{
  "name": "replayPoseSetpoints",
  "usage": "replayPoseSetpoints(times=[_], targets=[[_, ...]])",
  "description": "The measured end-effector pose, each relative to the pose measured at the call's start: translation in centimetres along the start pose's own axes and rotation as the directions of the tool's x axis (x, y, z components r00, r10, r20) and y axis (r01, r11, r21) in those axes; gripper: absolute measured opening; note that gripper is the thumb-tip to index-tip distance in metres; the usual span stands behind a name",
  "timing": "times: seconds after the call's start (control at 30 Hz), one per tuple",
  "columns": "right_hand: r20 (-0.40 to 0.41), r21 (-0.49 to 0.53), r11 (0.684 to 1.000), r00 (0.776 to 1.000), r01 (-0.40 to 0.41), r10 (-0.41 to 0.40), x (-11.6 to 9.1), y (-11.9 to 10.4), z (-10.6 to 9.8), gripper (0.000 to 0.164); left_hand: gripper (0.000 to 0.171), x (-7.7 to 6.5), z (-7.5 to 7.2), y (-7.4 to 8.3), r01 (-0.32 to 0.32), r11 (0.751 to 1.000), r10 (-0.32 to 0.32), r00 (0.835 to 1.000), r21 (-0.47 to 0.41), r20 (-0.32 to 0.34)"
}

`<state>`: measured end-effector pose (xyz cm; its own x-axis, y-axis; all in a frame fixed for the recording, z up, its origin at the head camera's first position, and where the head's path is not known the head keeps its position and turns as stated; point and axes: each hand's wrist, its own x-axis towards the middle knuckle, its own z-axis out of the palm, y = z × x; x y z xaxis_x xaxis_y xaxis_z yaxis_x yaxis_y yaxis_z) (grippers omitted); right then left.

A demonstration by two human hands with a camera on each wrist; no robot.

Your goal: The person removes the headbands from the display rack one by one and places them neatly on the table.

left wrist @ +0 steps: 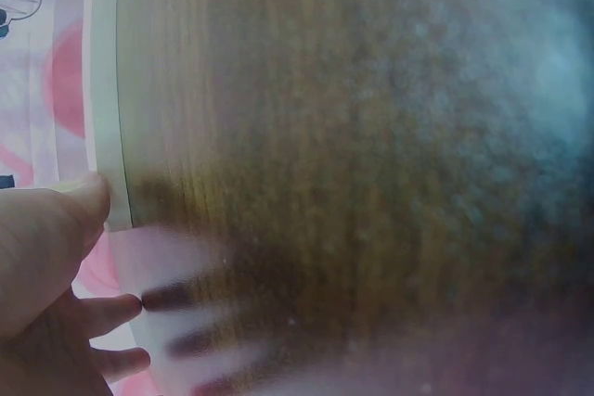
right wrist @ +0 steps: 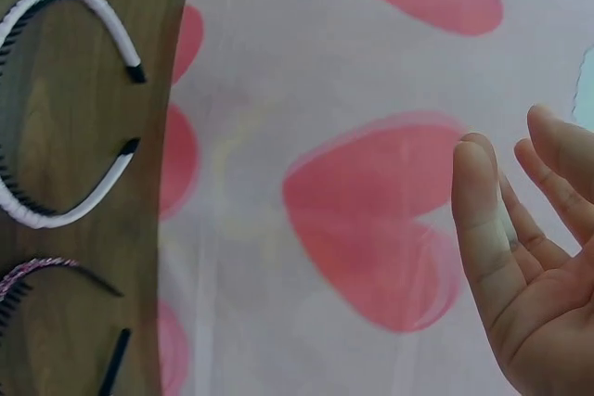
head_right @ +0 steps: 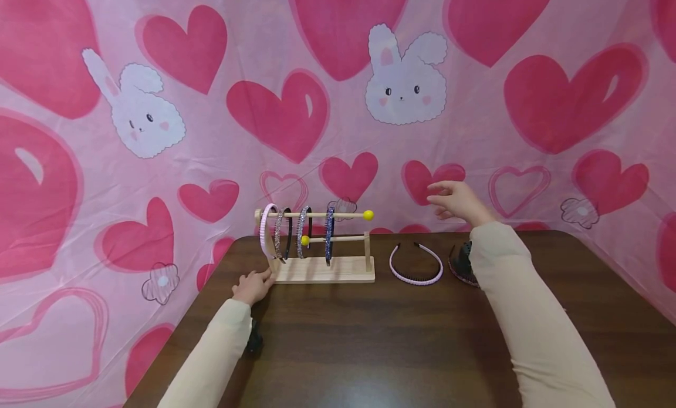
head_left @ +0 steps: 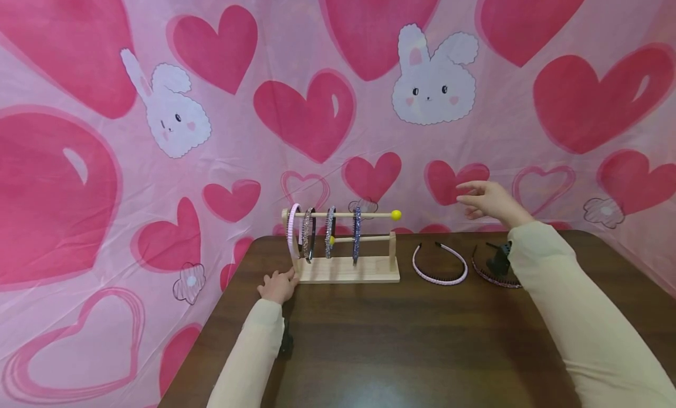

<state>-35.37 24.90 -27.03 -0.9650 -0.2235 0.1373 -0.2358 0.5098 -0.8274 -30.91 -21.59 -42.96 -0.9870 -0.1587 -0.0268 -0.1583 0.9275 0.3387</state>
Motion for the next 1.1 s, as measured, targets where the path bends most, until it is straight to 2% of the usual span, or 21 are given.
replayPoseSetpoints(times=[0.47,0.63,0.8,0.93,1.1], targets=[[0.032,-0.040,0.994,0.994,0.102,-0.101,1.6,-4.2,2.7,0.053,0.044,-0.1,-0.2,0.1,-0.002,1.000,0.002,1.000,0.011,0.000],[0.042,-0.038,0.993,0.993,0.110,-0.109,2.2,-5.4,3.8,0.054,0.044,0.5,0.0,-0.1,0.016,1.000,-0.016,1.000,0.005,0.010],[0.075,-0.020,0.992,0.990,0.123,-0.121,2.5,-6.3,4.8,0.052,0.045,1.1,0.5,-0.4,0.012,1.000,-0.011,1.000,0.023,-0.014],[0.091,-0.029,0.992,0.989,0.121,-0.118,2.8,-6.6,6.1,0.051,0.044,0.6,0.2,-0.2,0.019,1.000,-0.019,1.000,-0.011,0.008],[0.105,-0.019,0.992,0.987,0.121,-0.119,3.2,-6.9,7.7,0.051,0.044,0.0,-0.2,0.1,0.001,1.000,-0.001,1.000,0.000,0.007]])
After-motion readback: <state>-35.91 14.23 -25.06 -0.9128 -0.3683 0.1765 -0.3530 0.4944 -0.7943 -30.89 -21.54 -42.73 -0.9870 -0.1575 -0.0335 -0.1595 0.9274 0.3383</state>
